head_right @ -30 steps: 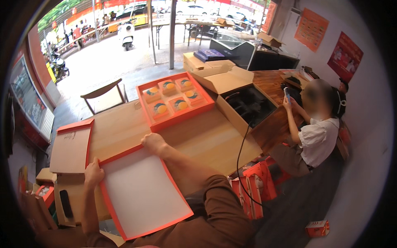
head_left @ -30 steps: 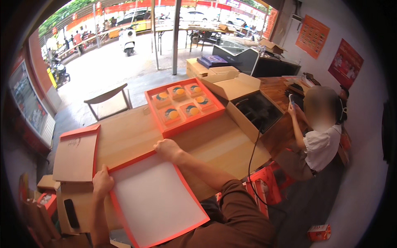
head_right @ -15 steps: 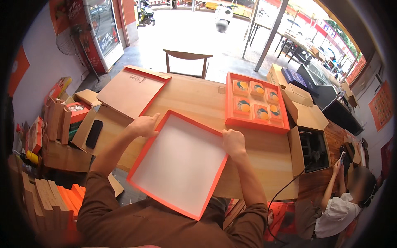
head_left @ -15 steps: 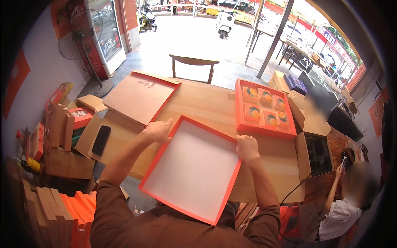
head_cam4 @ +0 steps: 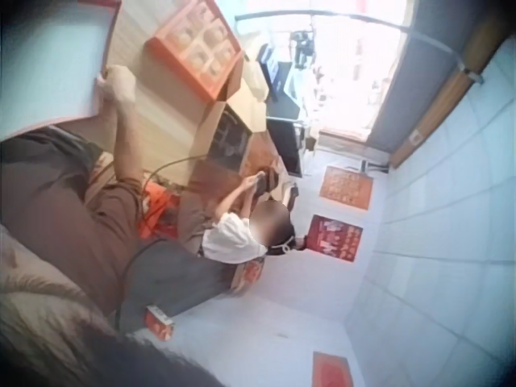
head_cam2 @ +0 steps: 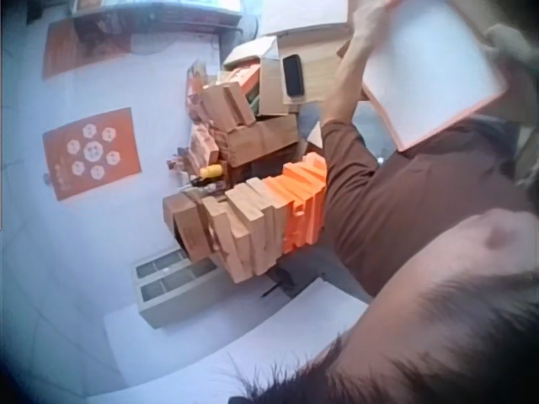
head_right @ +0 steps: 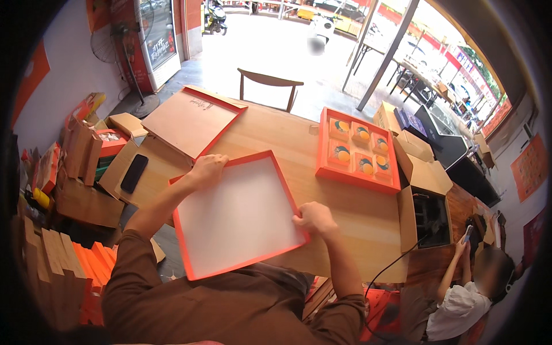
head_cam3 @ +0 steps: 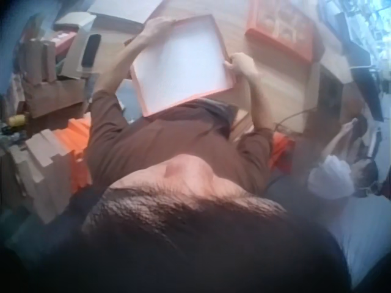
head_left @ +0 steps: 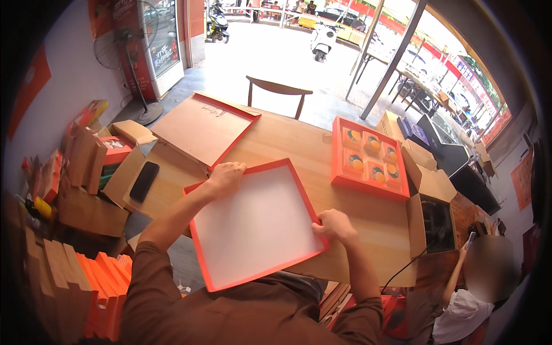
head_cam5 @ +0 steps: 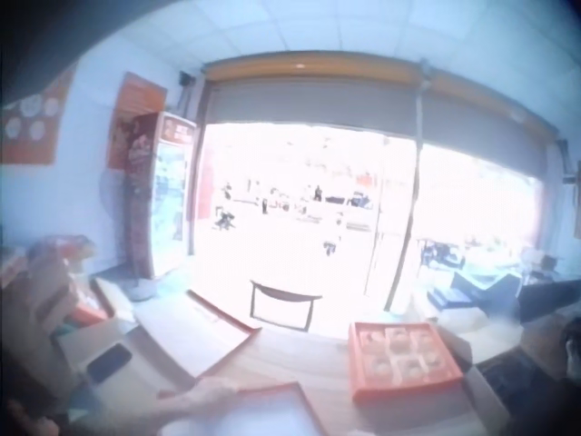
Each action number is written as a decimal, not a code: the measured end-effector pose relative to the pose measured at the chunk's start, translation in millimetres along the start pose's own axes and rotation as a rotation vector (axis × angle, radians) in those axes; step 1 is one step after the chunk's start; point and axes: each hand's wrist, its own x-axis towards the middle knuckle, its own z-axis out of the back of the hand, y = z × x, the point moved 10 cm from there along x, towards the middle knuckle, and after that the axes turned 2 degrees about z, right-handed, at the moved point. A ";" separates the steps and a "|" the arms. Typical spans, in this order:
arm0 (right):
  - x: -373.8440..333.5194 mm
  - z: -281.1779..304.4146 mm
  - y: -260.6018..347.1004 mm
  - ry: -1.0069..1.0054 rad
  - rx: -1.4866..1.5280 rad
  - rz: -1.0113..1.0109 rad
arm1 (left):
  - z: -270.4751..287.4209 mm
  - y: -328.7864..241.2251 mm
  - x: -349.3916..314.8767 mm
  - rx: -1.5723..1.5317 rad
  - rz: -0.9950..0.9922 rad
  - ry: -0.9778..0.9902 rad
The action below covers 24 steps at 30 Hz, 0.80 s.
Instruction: The person assembles orange cardboard boxes by folding flaps and inserting white inserts. They place a printed cover sheet on top and close the box, repeating the process with multiple units on a wooden table.
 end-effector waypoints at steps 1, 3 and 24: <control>-0.1 -0.4 7.0 -0.027 -0.001 0.002 | -0.9 -1.6 2.8 -0.028 -0.040 -0.036; 0.6 5.8 17.1 -0.095 0.002 -0.009 | -5.4 -22.9 9.3 0.004 -0.081 0.041; 69.1 33.5 -9.2 -0.315 0.193 -0.031 | -42.6 -147.6 46.9 0.130 -0.478 0.026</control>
